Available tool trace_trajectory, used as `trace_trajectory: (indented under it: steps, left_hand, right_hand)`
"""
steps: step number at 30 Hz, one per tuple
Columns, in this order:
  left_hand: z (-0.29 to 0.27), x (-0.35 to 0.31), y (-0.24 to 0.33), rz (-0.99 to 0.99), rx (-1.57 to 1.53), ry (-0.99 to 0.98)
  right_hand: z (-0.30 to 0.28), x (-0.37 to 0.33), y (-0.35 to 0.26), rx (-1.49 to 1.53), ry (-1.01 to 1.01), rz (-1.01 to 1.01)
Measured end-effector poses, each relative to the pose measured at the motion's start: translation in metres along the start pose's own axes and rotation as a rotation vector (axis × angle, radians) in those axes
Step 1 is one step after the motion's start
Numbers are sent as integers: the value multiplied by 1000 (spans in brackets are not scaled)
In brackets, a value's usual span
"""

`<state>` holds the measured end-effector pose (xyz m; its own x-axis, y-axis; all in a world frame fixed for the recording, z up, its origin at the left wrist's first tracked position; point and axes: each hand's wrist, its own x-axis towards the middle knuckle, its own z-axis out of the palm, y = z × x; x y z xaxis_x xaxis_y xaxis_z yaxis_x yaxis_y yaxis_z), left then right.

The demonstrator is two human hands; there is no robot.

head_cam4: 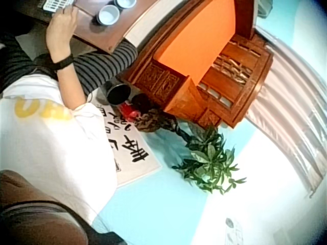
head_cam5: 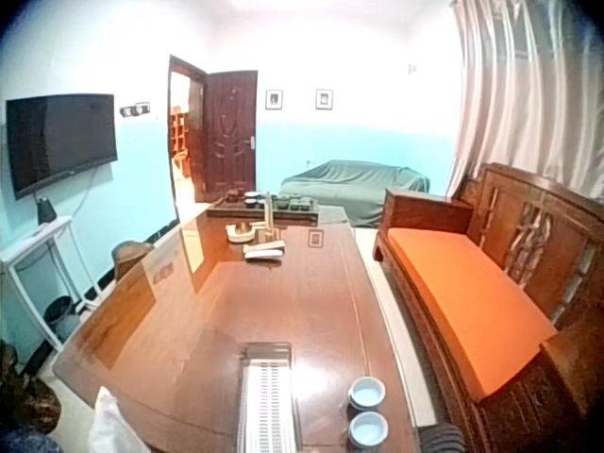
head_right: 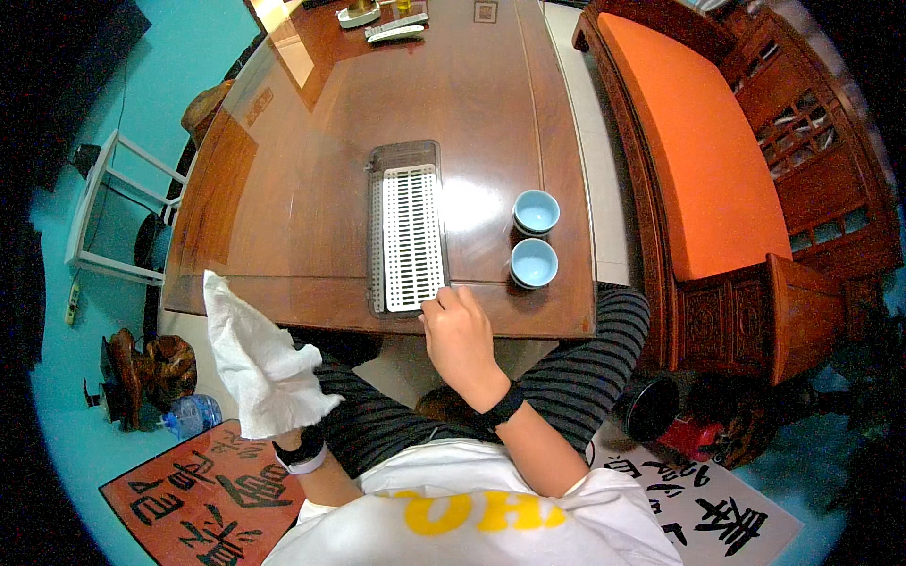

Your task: The person wipes a plastic tea tray and its drainage grate with a cloth, then wipes two small ceramic cups by hand, and finally cleans the surface of a small white table.

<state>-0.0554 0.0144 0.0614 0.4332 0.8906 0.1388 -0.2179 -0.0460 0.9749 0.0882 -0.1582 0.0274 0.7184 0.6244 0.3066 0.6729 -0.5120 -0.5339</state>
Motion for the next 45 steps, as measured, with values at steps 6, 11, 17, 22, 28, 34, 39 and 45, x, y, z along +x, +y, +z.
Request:
trace_trajectory:
  steps: [6,11,17,22,28,34,39,45]
  left_hand:
    - [-15,-3,-13,-142,-95,-76]
    - [9,1,8,-119,101,-146]
    - [21,-5,16,-299,-300,-177]
    - [7,-4,4,-289,-370,-305]
    - [-1,3,1,-359,-402,-423]
    - [-1,-3,-4,-448,-341,-347]
    - [-12,-3,-22,-354,-249,-415]
    - [9,-3,2,-408,-428,-459]
  right_hand:
    - [-3,-4,-2,11,5,20]
    - [-4,-3,1,43,0,1]
    - [-7,-2,1,78,-19,-1]
    - [-7,-1,0,87,-20,2]
    - [-7,-2,-1,96,-24,8]
    - [-8,-2,-1,98,-27,6]
    - [-10,-2,-3,105,-22,11]
    - [-12,-3,-2,106,-16,4]
